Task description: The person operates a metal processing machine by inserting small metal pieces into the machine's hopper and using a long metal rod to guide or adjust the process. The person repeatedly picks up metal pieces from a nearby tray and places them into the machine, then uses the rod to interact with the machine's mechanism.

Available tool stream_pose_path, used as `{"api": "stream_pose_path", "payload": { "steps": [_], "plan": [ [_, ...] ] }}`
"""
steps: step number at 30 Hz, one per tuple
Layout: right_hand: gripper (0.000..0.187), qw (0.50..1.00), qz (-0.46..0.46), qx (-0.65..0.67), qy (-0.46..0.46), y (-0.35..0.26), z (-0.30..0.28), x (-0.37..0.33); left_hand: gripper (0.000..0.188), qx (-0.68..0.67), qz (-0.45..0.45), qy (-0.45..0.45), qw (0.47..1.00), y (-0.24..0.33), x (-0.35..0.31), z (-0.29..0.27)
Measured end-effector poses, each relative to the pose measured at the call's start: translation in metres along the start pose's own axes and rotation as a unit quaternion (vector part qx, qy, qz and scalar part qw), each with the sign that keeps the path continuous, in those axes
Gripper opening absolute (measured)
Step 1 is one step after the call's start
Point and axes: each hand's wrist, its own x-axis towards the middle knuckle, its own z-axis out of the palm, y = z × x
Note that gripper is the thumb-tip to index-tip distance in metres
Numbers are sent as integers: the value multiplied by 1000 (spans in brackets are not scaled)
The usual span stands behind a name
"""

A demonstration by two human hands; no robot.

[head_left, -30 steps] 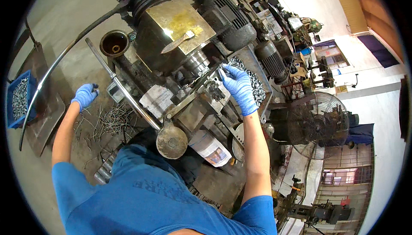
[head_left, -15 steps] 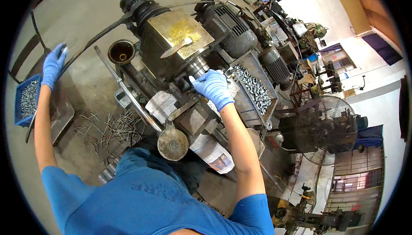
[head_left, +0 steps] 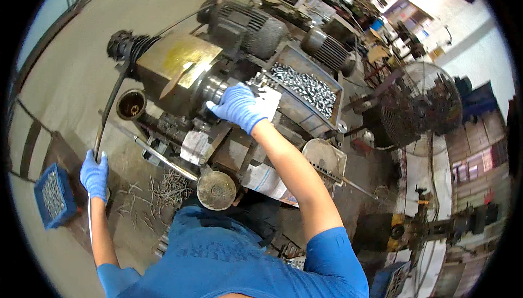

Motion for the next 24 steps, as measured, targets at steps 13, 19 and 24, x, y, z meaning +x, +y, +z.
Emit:
{"api": "stream_pose_path", "payload": {
  "steps": [13,19,24],
  "plan": [
    [62,982,97,112,121,52,-31,-62,52,-86,244,150,954,24,28,-6],
    [42,922,177,-78,336,157,-1,-101,53,-413,302,141,847,140,8,-37],
    [36,913,112,30,391,138,34,-145,50,-250,366,163,882,201,7,-20]
  ]
}}
